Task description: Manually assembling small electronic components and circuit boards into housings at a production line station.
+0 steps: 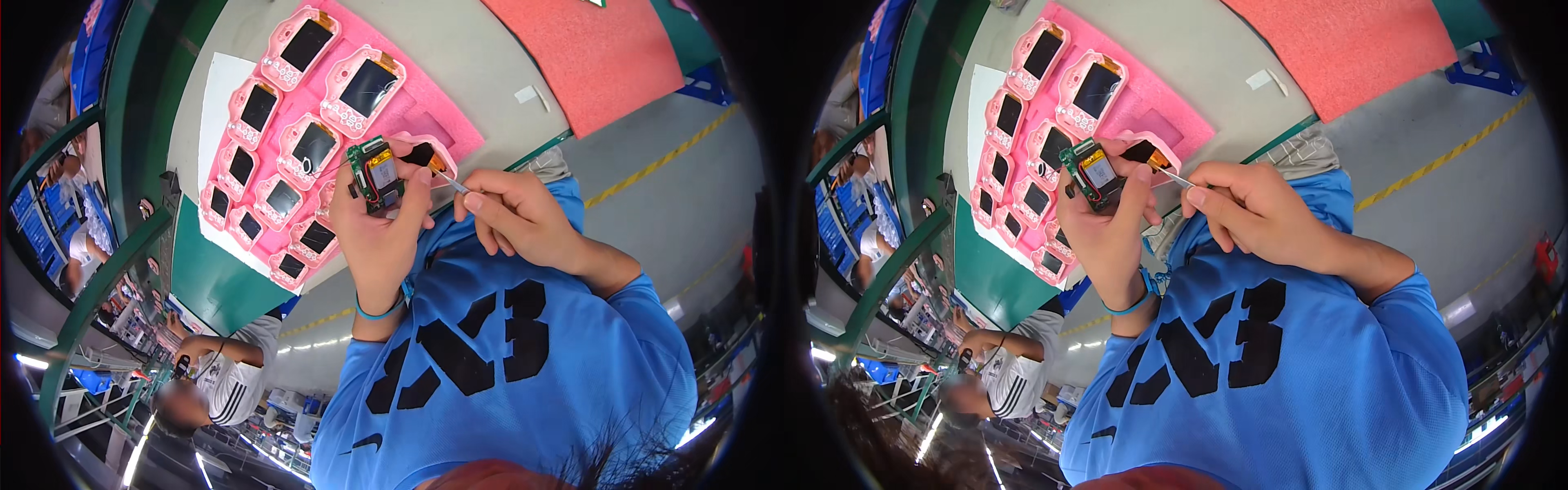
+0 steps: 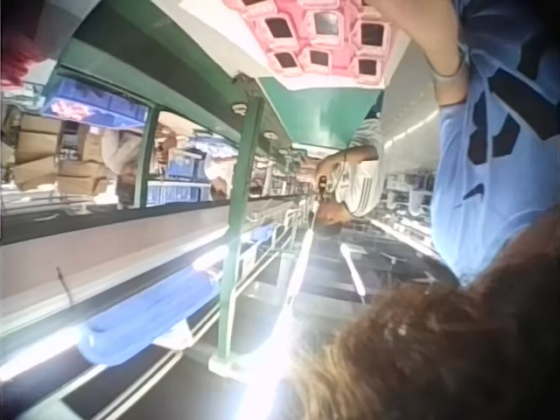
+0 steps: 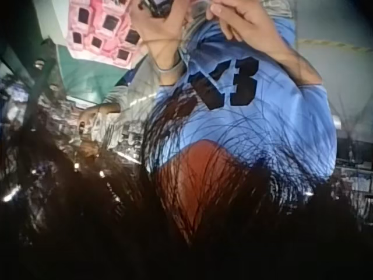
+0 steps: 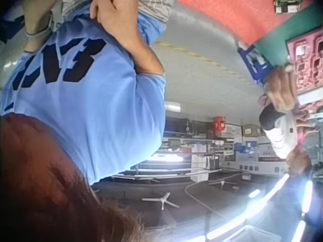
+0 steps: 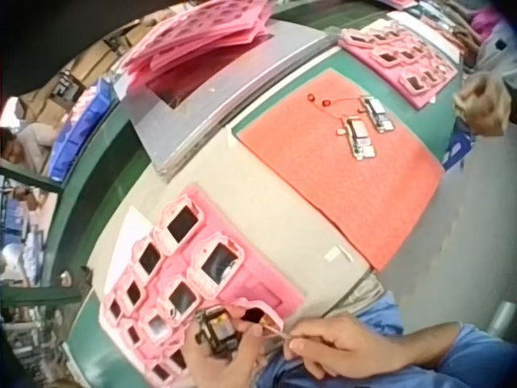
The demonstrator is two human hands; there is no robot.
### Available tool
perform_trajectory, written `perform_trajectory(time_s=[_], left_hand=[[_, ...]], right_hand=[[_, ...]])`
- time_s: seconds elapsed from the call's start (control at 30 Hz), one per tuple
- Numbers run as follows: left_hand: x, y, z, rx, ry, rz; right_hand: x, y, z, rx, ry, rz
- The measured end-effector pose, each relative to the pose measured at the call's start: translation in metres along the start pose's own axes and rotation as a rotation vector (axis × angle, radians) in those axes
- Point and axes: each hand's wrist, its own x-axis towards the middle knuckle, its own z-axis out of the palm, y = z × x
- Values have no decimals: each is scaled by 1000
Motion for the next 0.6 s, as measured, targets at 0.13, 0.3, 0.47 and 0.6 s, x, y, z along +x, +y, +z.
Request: perform_trajectory(time_s=[0.13,0.3,0.47,0.6], left_hand=[[1,-3,4,23,10,34],[1,0,6,17,16,13],[0,-3,4,38,0,27],[-1,-5,0,34,-16,35]], right_hand=[[-2,0,0,15,19,48],[-2,1,-3,-7,1,51],[-3,0,-1,-4,46,42],[-4,-1,1,7,45,51]])
